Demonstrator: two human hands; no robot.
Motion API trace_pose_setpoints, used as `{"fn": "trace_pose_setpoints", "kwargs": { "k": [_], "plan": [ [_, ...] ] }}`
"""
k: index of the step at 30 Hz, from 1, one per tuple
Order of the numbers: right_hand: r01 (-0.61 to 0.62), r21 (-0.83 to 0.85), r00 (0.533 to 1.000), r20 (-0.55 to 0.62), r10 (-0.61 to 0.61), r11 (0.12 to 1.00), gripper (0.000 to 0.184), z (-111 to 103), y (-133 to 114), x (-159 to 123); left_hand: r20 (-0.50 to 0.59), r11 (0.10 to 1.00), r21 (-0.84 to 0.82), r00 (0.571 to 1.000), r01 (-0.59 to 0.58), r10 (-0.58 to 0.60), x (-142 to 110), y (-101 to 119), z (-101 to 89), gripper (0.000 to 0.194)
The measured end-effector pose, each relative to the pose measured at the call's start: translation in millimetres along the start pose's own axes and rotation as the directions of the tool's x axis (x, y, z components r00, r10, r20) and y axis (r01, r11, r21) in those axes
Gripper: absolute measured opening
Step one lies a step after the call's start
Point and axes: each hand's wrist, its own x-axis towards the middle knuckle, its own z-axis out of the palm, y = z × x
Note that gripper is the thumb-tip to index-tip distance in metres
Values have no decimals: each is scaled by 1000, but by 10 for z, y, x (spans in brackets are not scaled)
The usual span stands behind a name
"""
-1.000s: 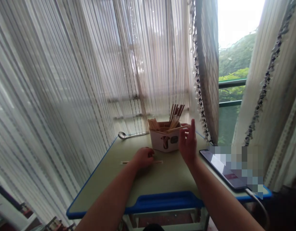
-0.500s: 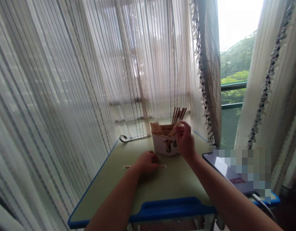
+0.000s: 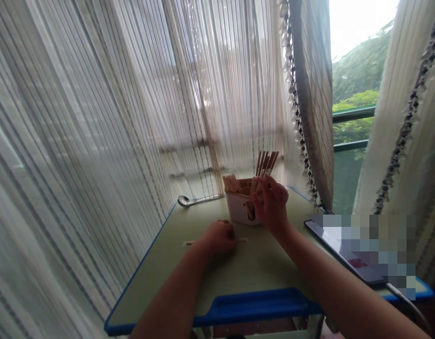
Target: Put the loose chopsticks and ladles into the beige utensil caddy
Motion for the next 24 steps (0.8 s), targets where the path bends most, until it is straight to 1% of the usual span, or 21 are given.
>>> {"fn": "trace_pose_setpoints", "kwargs": {
  "k": [2,4,5,7,8,9,10,13,14,16,17,19,22,24],
  "plan": [
    [34,49,999,-34,-32,998,43,-29,0,-35,-9,1000,-19,1000,6,-6,9,-11,17,12],
    [66,131,998,-23,-64,989,31,-62,-13,-66,-52,999,-45,999,13,-15,13,-15,28,12],
    [80,187,996,14,-84,979,24,-75,-22,-79,-84,998,-57,996,15,-20,15,-14,32,12],
    [100,297,981,131,-144,950,14,-85,-40,-99,-150,997,-80,988,12,-24,17,-11,37,13],
    [105,333,969,179,-173,937,13,-82,-46,-106,-177,996,-88,984,13,-28,18,-9,38,13],
    [102,348,962,203,-181,932,13,-74,-50,-110,-198,995,-94,979,17,-36,18,-9,38,13],
    [83,342,967,199,-158,936,14,-66,-49,-112,-214,995,-98,976,22,-43,17,-9,38,12],
    [-33,302,993,122,-5,953,15,-50,-34,-103,-245,993,-114,968,25,-52,11,-14,32,9],
    [-63,306,992,120,28,950,13,-53,-30,-98,-258,993,-121,965,13,-44,9,-16,28,9],
    [-81,327,984,179,23,941,8,-70,-32,-91,-303,990,-137,953,-19,-24,6,-16,20,8],
    [-77,336,973,233,-3,939,7,-79,-40,-92,-337,989,-144,941,-37,-14,6,-14,17,8],
    [-77,335,934,353,-49,939,10,-84,-68,-105,-420,985,-154,907,-74,2,7,-3,9,8],
    [-124,296,850,524,-53,947,18,-41,-113,-150,-532,977,-160,846,-138,33,10,27,-4,8],
    [-152,293,803,593,-55,944,21,7,-129,-180,-589,969,-165,806,-184,53,12,51,-17,8]
  ]
}}
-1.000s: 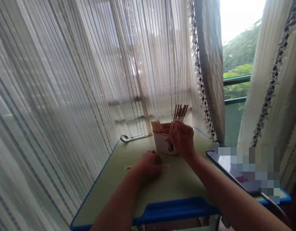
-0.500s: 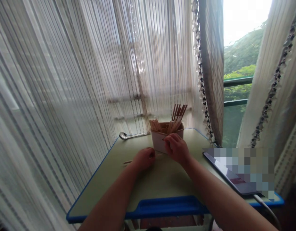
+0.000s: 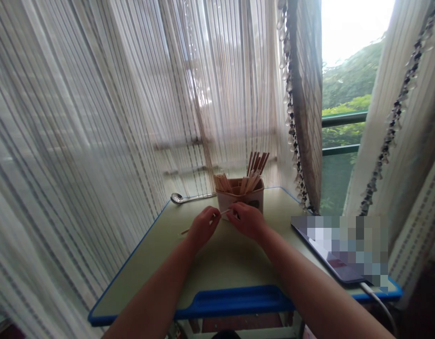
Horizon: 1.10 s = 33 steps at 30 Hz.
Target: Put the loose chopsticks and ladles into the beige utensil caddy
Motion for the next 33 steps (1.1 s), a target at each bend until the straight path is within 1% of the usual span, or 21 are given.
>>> {"fn": "trace_pose_setpoints", "kwargs": {
  "k": [2,3,4,6,8,10,12,13,14,17,19,21,23,25,27,29,31,33],
  "plan": [
    [17,45,999,29,-18,999,21,38,6,10,-57,999,-23,998,-29,28,11,25,-7,9],
    [31,76,999,17,-33,997,21,42,6,16,-80,999,-29,996,-38,36,17,36,-12,10],
    [43,112,999,-15,-42,993,22,37,2,22,-96,999,-30,995,-43,40,21,44,-16,10],
    [54,185,993,-116,-33,981,21,-1,-10,32,-109,999,-12,993,-36,34,26,52,-22,13],
    [62,252,972,-235,0,966,19,-61,-17,37,-84,999,41,996,-11,15,23,43,-18,16],
    [61,309,934,-352,55,949,17,-121,-11,39,-20,993,113,1000,15,-13,15,17,-3,19],
    [36,366,893,-429,135,930,17,-161,4,41,56,985,168,998,32,-42,4,-16,20,22],
    [17,399,883,-436,174,917,17,-171,9,43,89,982,183,995,37,-54,0,-31,30,24],
    [-2,434,886,-417,203,901,18,-173,11,46,112,981,190,992,39,-61,-4,-44,38,25],
    [-44,515,937,-276,215,856,21,-138,-12,62,129,983,176,989,48,-71,-7,-54,42,26],
    [-67,540,958,-199,205,839,23,-89,-41,73,116,987,152,991,51,-70,-3,-40,30,27],
    [-85,551,960,-179,217,830,26,-42,-62,81,108,990,131,992,50,-64,0,-18,15,27],
    [-88,548,944,-221,245,832,26,-22,-66,86,105,991,125,993,45,-58,0,2,5,25],
    [-76,528,904,-322,282,846,24,-50,-49,93,97,990,134,993,47,-60,-3,9,2,22],
    [-62,505,828,-455,327,861,20,-127,-12,102,96,988,146,993,53,-68,-8,3,6,21],
    [-45,487,729,-581,362,872,18,-236,39,117,105,987,148,992,56,-72,-13,-11,12,20],
    [-32,464,612,-691,384,885,16,-353,96,132,112,988,143,991,55,-71,-20,-26,21,21],
    [-38,425,499,-776,386,904,15,-458,145,145,116,989,139,991,53,-69,-26,-40,30,21]
  ]
}}
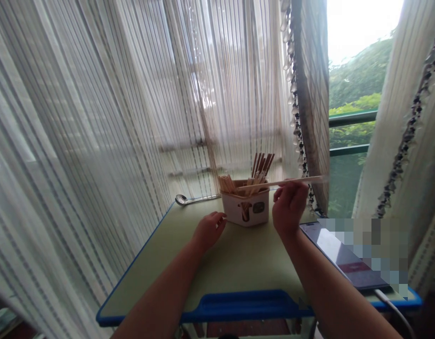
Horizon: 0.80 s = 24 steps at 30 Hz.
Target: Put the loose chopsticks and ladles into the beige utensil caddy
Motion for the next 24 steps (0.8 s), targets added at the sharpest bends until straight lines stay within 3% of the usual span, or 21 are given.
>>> {"fn": "trace_pose_setpoints", "kwargs": {
  "k": [2,4,8,12,16,20,24],
  "plan": [
    [44,-55,997,-59,-47,998,14,-36,-10,75,14,1000,4,1000,-5,5,-3,-9,14,21],
    [128,-133,991,-13,-131,983,14,-54,-31,108,37,1000,14,999,-9,9,-3,-16,29,21],
    [333,-213,924,270,-272,919,17,-14,-60,56,97,999,32,995,5,-8,4,-15,46,22],
    [322,-223,840,516,-169,920,24,85,21,-59,133,999,45,991,28,-34,13,3,34,22],
    [239,-299,829,558,-34,924,29,131,161,-105,151,999,43,988,34,-40,14,20,13,22],
    [221,-304,808,589,1,926,26,123,196,-115,157,998,53,987,33,-41,14,30,3,21],
    [162,-320,881,473,10,933,21,118,189,-134,166,998,60,985,33,-43,12,35,2,22]
  ]
}}
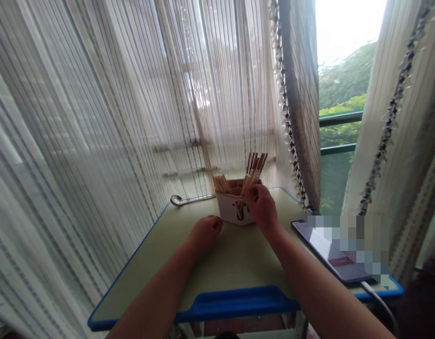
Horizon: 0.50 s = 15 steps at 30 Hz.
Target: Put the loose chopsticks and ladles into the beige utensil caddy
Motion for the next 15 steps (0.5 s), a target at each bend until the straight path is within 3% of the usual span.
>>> {"fn": "trace_pose_setpoints", "kwargs": {
  "k": [3,6,11,15],
  "plan": [
    [-18,-32,991,-136,14,999,31,30,40,-7,6,1000,9,1000,7,-7,-4,6,-2,22],
    [-7,-76,983,-183,-7,997,46,95,110,-29,7,1000,11,1000,11,-11,-10,16,-13,23],
    [-28,-144,1000,-10,26,989,73,226,221,-106,22,1000,10,999,25,-25,-23,33,-44,23],
    [-64,-110,995,67,72,992,63,232,234,-119,23,1000,18,1000,20,-21,-26,29,-52,24]
  ]
}}
